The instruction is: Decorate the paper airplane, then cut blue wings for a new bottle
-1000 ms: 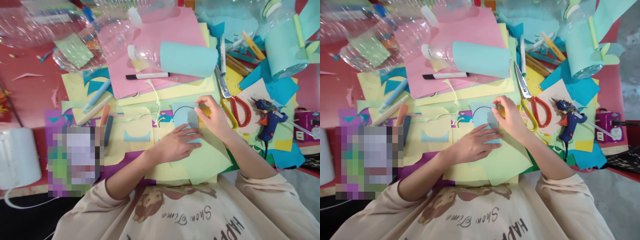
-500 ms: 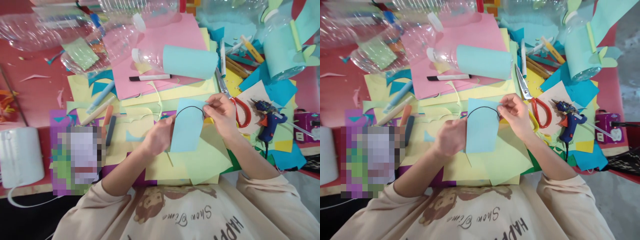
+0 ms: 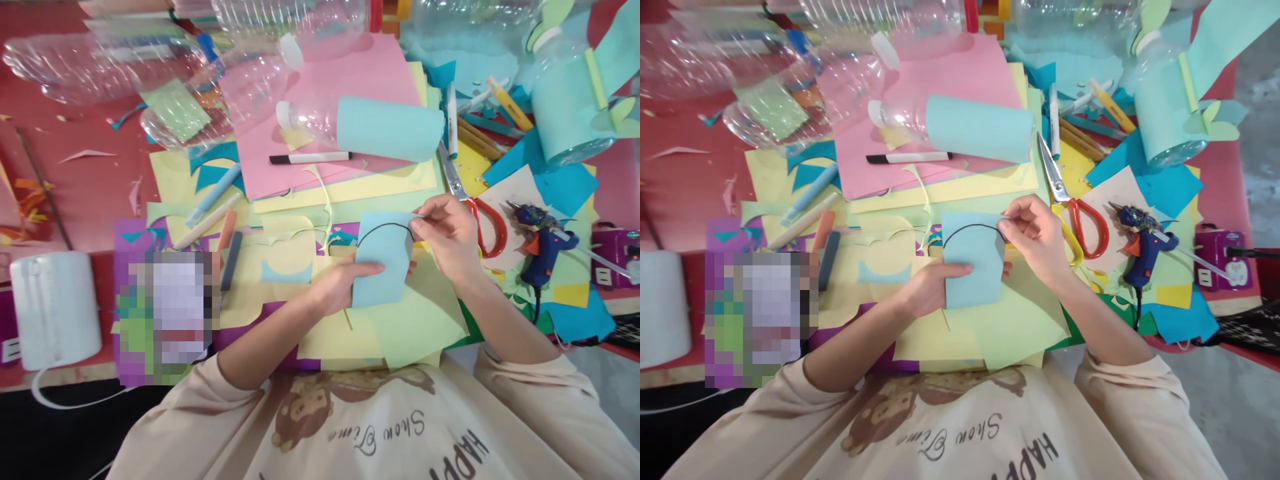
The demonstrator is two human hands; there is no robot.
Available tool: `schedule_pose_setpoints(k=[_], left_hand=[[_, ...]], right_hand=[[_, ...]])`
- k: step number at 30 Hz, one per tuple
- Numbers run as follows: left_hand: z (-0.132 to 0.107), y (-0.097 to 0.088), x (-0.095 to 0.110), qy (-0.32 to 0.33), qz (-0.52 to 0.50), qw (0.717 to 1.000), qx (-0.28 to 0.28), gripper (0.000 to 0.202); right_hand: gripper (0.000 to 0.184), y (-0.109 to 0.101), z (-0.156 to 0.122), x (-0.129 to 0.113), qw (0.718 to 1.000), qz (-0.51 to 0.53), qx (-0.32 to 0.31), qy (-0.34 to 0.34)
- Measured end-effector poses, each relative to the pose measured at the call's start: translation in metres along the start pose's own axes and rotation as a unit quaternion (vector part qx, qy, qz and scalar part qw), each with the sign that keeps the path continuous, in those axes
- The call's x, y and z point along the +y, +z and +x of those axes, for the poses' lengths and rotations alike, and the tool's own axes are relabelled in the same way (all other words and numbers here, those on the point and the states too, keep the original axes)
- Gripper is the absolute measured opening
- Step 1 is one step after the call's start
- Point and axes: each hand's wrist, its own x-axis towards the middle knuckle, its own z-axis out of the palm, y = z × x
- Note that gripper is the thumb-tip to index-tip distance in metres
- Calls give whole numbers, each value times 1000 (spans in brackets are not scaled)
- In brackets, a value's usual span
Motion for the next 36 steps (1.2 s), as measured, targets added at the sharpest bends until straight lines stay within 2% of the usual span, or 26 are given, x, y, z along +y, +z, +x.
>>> schedule_pose_setpoints(k=[3, 5, 6, 7, 8, 11, 14, 19, 21, 24, 26, 28, 33, 36], left_hand=[[-1, 0, 1, 3, -29, 999, -16, 50], [-2, -1, 4, 18, -32, 999, -1, 47], [-2, -2, 6, 27, -30, 999, 12, 45], [-3, -2, 7, 35, -28, 999, 23, 43], [-3, -3, 9, 41, -28, 998, 33, 41], [-2, -3, 12, 51, -33, 997, 54, 40], [-2, -3, 15, 56, -33, 996, 62, 39], [-3, -4, 15, 61, -43, 996, 42, 36], [-3, -5, 16, 62, -51, 996, 32, 37], [-3, -5, 17, 61, -52, 996, 30, 40], [-3, -5, 18, 59, -49, 996, 34, 41], [-3, -5, 19, 54, -46, 997, 40, 44], [-2, -7, 19, 52, -35, 997, 47, 50], [-2, -7, 20, 56, -33, 997, 41, 49]], right_hand=[[19, -18, -7, -11, 996, -62, -56, 8], [23, -38, -13, -16, 988, -148, -34, 1], [24, -48, -17, -16, 971, -240, 11, -14], [25, -58, -20, -16, 939, -339, 58, -33], [27, -67, -23, -14, 904, -419, 78, -35], [38, -82, -32, -7, 849, -526, 42, 18], [51, -82, -36, 3, 821, -570, 18, 27], [67, -74, -28, 16, 803, -594, 25, 41], [72, -75, -22, 14, 795, -603, 18, 67], [69, -78, -14, 4, 783, -614, -18, 100], [66, -80, -10, -2, 779, -615, -40, 112], [62, -80, -6, -7, 788, -603, -47, 117], [50, -76, 1, -14, 840, -524, -46, 137], [44, -81, 0, -21, 885, -424, -25, 188]])
